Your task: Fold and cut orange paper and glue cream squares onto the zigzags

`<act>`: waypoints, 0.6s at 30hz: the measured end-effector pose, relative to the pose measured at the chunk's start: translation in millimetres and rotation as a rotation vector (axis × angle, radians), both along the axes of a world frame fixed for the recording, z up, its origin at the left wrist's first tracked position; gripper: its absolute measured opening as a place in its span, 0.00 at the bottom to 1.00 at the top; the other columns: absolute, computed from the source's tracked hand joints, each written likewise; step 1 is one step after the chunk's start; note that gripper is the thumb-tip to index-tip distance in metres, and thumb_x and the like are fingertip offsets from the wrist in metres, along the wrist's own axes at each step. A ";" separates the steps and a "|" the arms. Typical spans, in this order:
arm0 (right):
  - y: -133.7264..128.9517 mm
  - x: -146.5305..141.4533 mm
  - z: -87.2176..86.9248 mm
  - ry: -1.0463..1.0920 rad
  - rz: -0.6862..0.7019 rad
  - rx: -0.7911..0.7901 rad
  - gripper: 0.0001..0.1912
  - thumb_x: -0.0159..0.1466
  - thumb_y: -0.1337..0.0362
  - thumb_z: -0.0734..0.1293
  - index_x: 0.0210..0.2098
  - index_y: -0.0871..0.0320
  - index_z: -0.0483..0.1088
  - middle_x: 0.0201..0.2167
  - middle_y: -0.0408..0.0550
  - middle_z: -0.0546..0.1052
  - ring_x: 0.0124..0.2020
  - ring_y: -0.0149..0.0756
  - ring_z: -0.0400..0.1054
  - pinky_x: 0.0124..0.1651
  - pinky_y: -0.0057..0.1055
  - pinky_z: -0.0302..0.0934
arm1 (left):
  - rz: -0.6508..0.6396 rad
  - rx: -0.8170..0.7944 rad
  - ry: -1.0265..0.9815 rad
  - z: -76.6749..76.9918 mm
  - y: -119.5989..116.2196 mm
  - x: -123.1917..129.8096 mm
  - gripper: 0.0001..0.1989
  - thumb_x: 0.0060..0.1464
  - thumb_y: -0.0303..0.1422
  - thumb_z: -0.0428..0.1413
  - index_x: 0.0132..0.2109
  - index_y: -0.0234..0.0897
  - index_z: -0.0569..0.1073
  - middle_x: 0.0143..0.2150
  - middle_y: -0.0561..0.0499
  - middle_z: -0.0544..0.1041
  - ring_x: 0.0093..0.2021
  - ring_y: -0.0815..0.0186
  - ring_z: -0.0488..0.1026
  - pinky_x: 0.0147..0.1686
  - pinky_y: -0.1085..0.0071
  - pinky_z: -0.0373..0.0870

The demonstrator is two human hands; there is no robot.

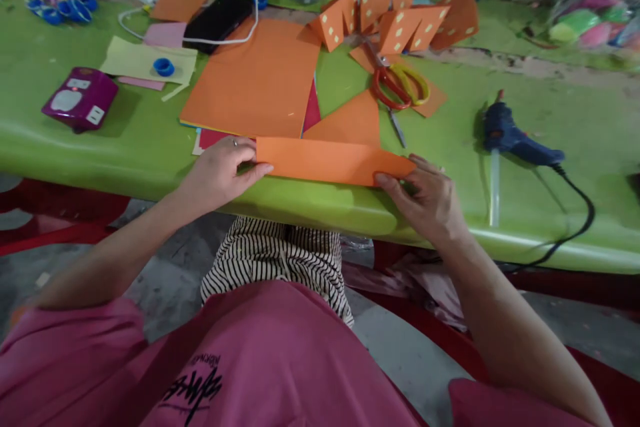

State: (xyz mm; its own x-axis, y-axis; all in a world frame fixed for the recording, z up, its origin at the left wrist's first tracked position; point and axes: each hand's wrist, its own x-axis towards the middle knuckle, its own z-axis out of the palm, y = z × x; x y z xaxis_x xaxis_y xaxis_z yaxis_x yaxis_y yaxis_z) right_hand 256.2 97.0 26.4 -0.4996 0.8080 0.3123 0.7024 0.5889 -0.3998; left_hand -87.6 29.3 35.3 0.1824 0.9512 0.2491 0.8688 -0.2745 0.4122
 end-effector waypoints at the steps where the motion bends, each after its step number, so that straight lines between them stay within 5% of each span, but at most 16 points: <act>1: -0.4 -1.9 0.7 -0.002 -0.032 -0.015 0.19 0.70 0.48 0.62 0.32 0.52 0.75 0.30 0.50 0.77 0.36 0.47 0.74 0.39 0.45 0.67 | 0.027 0.005 0.011 -0.2 1.8 1.7 0.17 0.65 0.43 0.54 0.33 0.37 0.75 0.38 0.47 0.80 0.40 0.61 0.76 0.43 0.65 0.72; 12: 7.2 -22.9 6.1 -0.080 -0.213 0.054 0.24 0.71 0.44 0.58 0.25 0.50 0.62 0.22 0.45 0.66 0.24 0.38 0.60 0.28 0.37 0.55 | 0.131 0.081 0.121 -11.8 14.6 4.5 0.21 0.67 0.47 0.50 0.30 0.39 0.72 0.39 0.45 0.77 0.41 0.57 0.74 0.47 0.59 0.70; 18: 14.0 -24.4 4.6 -0.117 -0.257 0.069 0.24 0.71 0.42 0.56 0.24 0.49 0.59 0.19 0.45 0.64 0.24 0.40 0.61 0.30 0.39 0.54 | 0.102 0.040 -0.067 -5.7 16.0 7.7 0.19 0.64 0.49 0.54 0.34 0.38 0.73 0.38 0.47 0.77 0.40 0.61 0.74 0.44 0.63 0.72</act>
State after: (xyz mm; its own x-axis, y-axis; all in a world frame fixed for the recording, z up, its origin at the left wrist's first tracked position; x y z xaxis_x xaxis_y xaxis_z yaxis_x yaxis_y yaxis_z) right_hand 231.8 111.1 31.0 -0.3174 0.8915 0.3232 0.8711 0.4088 -0.2722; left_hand -79.9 45.3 29.6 0.0668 0.9530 0.2954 0.8642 -0.2033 0.4603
